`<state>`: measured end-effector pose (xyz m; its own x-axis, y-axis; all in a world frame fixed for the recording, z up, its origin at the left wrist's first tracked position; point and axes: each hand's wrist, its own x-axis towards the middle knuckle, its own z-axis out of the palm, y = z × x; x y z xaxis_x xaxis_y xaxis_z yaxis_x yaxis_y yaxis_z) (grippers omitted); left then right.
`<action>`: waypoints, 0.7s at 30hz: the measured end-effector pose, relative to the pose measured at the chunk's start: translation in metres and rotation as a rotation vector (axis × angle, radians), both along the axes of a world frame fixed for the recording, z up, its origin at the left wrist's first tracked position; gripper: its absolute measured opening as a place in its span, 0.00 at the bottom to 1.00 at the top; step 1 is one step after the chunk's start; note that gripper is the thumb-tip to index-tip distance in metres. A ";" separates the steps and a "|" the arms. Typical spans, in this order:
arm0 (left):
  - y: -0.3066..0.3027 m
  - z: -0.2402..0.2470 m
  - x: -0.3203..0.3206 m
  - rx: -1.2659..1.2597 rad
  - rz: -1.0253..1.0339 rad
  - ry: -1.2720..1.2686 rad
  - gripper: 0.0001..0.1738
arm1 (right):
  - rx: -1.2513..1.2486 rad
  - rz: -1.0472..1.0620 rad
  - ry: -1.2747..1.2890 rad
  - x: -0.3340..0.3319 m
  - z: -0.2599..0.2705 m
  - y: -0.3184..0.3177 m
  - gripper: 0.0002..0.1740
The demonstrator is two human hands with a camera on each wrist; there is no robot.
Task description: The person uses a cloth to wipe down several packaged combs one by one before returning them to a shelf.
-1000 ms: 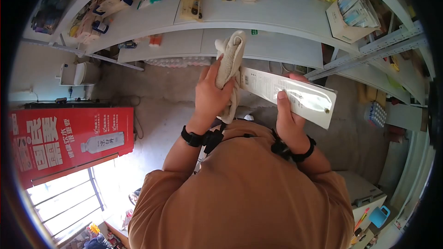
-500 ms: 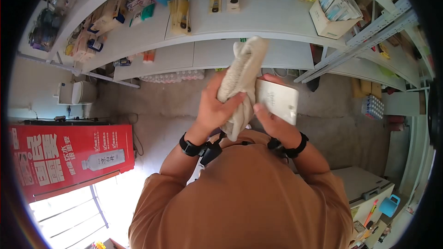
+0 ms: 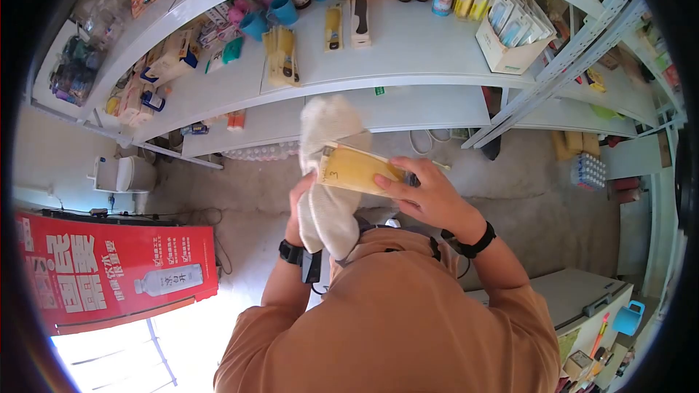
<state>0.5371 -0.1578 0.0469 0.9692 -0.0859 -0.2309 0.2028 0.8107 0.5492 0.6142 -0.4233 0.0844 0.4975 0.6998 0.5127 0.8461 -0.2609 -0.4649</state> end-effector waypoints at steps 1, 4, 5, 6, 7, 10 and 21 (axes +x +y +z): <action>0.008 0.001 -0.001 -0.078 -0.064 0.012 0.29 | -0.022 -0.019 -0.004 0.000 -0.002 -0.002 0.36; 0.012 0.003 -0.004 -0.093 -0.083 -0.027 0.28 | -0.073 -0.007 0.000 -0.002 -0.002 0.003 0.37; 0.010 0.001 -0.003 -0.097 -0.085 -0.034 0.28 | -0.077 -0.009 -0.006 -0.002 0.000 0.008 0.37; 0.004 -0.001 -0.002 0.037 -0.035 0.014 0.27 | -0.048 0.009 -0.010 -0.002 0.002 0.014 0.38; -0.003 -0.004 0.000 0.172 0.015 0.061 0.27 | -0.018 0.027 -0.013 -0.002 0.004 0.021 0.38; -0.010 0.003 0.004 0.146 0.091 0.069 0.27 | -0.102 0.058 0.026 -0.004 0.016 0.036 0.38; 0.071 0.011 0.028 -0.065 0.079 0.092 0.24 | 0.002 0.078 0.108 0.034 -0.001 0.042 0.33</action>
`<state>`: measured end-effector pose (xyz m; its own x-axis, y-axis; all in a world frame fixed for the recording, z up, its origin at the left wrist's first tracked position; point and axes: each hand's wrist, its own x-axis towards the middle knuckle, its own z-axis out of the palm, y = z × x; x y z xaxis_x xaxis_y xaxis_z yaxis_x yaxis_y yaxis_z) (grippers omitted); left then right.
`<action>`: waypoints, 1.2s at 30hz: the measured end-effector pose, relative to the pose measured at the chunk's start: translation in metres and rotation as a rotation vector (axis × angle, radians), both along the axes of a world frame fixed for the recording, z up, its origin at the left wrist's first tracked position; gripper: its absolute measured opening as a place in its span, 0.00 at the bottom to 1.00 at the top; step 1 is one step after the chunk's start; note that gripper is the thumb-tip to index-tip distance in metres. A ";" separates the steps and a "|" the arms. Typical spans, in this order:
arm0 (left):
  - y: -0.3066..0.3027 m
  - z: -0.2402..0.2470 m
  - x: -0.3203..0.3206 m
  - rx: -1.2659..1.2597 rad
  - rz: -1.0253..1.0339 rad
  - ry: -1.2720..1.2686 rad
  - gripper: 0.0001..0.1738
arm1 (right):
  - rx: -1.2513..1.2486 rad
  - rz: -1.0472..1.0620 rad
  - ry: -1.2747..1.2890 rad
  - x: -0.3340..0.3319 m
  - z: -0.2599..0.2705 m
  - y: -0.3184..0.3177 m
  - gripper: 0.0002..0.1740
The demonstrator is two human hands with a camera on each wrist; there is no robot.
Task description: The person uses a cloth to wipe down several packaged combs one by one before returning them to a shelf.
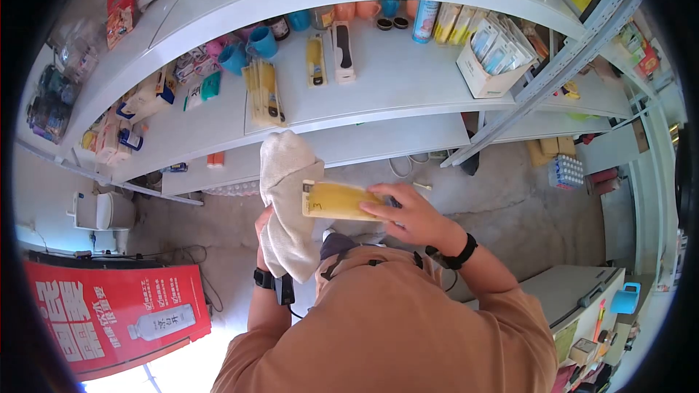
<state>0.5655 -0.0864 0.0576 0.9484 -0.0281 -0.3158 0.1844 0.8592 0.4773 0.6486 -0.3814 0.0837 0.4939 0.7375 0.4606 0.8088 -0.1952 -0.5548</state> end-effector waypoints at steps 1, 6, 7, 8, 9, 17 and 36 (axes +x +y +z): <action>0.005 -0.002 0.003 0.005 -0.012 -0.064 0.22 | 0.083 0.031 0.089 0.002 0.001 0.005 0.30; 0.019 0.007 0.020 0.090 -0.054 0.027 0.21 | 0.070 0.058 0.690 0.006 0.023 0.044 0.19; 0.028 0.001 0.022 0.117 -0.112 -0.043 0.22 | -0.032 0.062 0.710 0.012 0.026 0.052 0.17; 0.035 -0.002 0.025 0.142 -0.168 -0.114 0.23 | -0.036 0.053 0.713 0.017 0.023 0.057 0.17; 0.042 -0.003 0.029 0.242 -0.166 -0.088 0.25 | -0.088 0.012 0.752 0.023 0.016 0.062 0.15; 0.085 0.007 0.035 0.192 -0.134 -0.042 0.31 | -0.138 -0.098 0.916 0.044 0.009 0.077 0.14; 0.032 -0.012 0.076 0.846 -0.106 -0.267 0.23 | 0.093 -0.346 0.207 0.013 0.032 0.158 0.25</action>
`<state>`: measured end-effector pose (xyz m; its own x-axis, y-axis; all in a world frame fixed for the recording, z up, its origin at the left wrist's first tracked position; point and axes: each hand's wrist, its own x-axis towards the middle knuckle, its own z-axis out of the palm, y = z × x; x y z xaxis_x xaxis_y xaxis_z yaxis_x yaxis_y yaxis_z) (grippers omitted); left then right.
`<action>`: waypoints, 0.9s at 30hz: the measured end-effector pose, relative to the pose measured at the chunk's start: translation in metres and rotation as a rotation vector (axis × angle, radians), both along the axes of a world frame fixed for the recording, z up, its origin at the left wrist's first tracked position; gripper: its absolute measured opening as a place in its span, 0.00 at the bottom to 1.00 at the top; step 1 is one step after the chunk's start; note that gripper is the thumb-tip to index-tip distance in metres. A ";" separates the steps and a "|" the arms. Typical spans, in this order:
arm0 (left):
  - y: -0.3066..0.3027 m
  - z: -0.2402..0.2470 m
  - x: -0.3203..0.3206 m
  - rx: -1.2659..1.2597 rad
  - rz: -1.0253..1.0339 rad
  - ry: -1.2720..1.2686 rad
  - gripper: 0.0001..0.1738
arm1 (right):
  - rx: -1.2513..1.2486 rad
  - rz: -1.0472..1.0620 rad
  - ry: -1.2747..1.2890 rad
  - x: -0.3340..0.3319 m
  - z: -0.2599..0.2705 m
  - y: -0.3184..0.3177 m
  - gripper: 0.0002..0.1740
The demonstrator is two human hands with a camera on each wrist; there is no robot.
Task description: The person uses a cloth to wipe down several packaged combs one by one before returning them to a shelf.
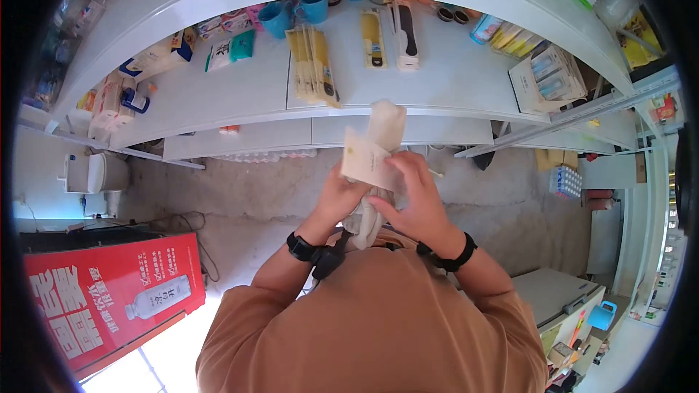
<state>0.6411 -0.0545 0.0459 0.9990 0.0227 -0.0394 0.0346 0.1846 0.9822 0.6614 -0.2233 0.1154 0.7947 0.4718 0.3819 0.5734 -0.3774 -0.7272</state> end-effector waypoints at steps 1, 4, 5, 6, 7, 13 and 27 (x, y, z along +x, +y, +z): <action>0.000 0.007 0.000 -0.004 0.003 0.000 0.23 | -0.005 -0.027 -0.001 0.001 0.000 0.003 0.25; 0.003 0.018 0.001 0.120 0.037 0.036 0.22 | -0.036 -0.036 0.000 0.005 0.000 0.008 0.23; 0.004 0.019 0.000 0.250 0.032 0.028 0.22 | -0.037 -0.030 -0.001 0.004 0.000 0.012 0.23; 0.006 0.019 0.001 0.381 0.026 0.020 0.23 | -0.065 -0.011 -0.041 0.001 0.000 0.016 0.22; 0.007 -0.002 0.004 0.380 0.031 0.021 0.23 | -0.092 0.008 -0.081 -0.001 0.000 0.021 0.22; 0.024 -0.037 0.005 -0.683 -0.128 0.079 0.25 | -0.051 0.302 -0.305 0.002 -0.005 0.057 0.20; 0.048 0.004 0.008 -0.996 -0.096 0.000 0.29 | 0.234 0.449 -0.176 0.016 -0.014 0.099 0.15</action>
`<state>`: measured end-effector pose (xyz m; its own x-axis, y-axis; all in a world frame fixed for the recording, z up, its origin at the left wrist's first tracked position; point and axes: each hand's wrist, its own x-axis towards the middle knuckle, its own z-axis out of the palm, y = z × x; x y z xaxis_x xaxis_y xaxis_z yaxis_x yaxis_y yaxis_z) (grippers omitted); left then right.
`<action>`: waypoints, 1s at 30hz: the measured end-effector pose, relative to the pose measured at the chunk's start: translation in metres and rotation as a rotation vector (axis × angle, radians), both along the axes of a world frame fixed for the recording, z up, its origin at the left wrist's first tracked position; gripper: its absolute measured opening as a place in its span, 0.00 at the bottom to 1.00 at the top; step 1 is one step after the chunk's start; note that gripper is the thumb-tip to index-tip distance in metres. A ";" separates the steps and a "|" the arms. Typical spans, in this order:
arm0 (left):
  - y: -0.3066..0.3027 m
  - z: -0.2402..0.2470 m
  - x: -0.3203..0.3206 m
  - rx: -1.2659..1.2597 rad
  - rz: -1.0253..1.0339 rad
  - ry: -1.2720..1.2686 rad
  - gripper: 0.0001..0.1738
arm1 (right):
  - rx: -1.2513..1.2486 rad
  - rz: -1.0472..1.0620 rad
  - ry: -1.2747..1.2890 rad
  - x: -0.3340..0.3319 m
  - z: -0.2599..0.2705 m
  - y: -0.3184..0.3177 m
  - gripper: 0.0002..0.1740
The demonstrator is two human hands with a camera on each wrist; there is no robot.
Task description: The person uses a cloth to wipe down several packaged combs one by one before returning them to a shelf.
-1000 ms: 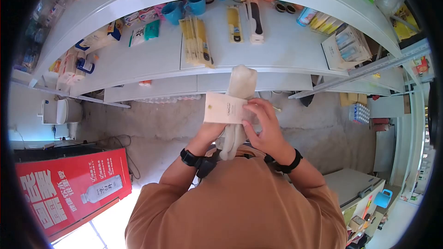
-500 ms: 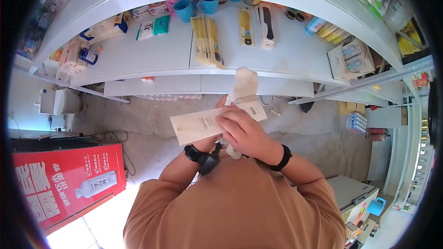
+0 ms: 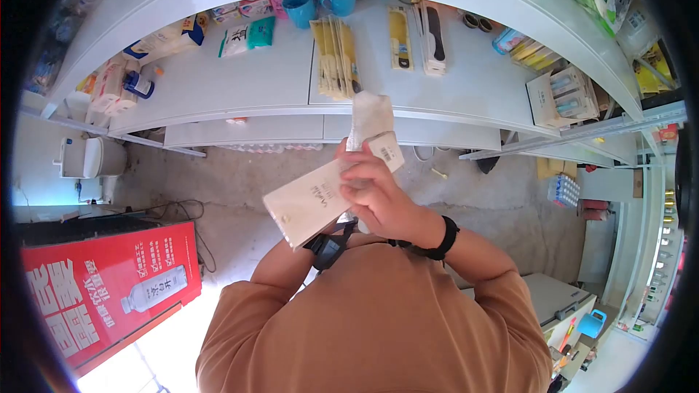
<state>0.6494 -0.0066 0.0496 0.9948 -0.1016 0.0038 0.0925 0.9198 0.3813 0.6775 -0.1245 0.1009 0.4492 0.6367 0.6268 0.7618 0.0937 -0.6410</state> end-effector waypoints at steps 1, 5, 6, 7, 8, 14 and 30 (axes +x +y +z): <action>0.000 -0.007 0.001 -0.095 -0.010 0.030 0.29 | -0.004 0.024 -0.054 -0.001 0.001 0.004 0.16; 0.004 -0.028 0.000 -0.470 -0.038 0.152 0.29 | 0.000 0.045 -0.031 0.012 -0.007 0.007 0.19; 0.006 -0.030 0.000 -0.563 -0.045 0.180 0.29 | 0.000 0.045 -0.030 0.017 -0.010 0.007 0.19; 0.010 -0.031 0.000 -0.564 -0.045 0.181 0.29 | 0.009 0.015 -0.008 0.022 -0.015 0.006 0.19; 0.016 -0.028 0.000 -0.209 0.002 0.132 0.30 | 0.018 -0.015 0.015 0.025 -0.017 0.005 0.19; 0.029 -0.034 0.015 -0.341 -0.110 0.176 0.30 | 0.018 -0.004 -0.018 0.015 -0.004 0.020 0.21; 0.077 0.008 -0.016 0.371 0.609 0.405 0.27 | 0.020 -0.523 0.748 0.161 -0.068 -0.011 0.17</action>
<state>0.6330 0.0704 0.0576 0.7935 0.5324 -0.2949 -0.1867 0.6741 0.7147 0.8388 -0.1360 0.0330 0.9711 0.2296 0.0645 0.0964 -0.1305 -0.9867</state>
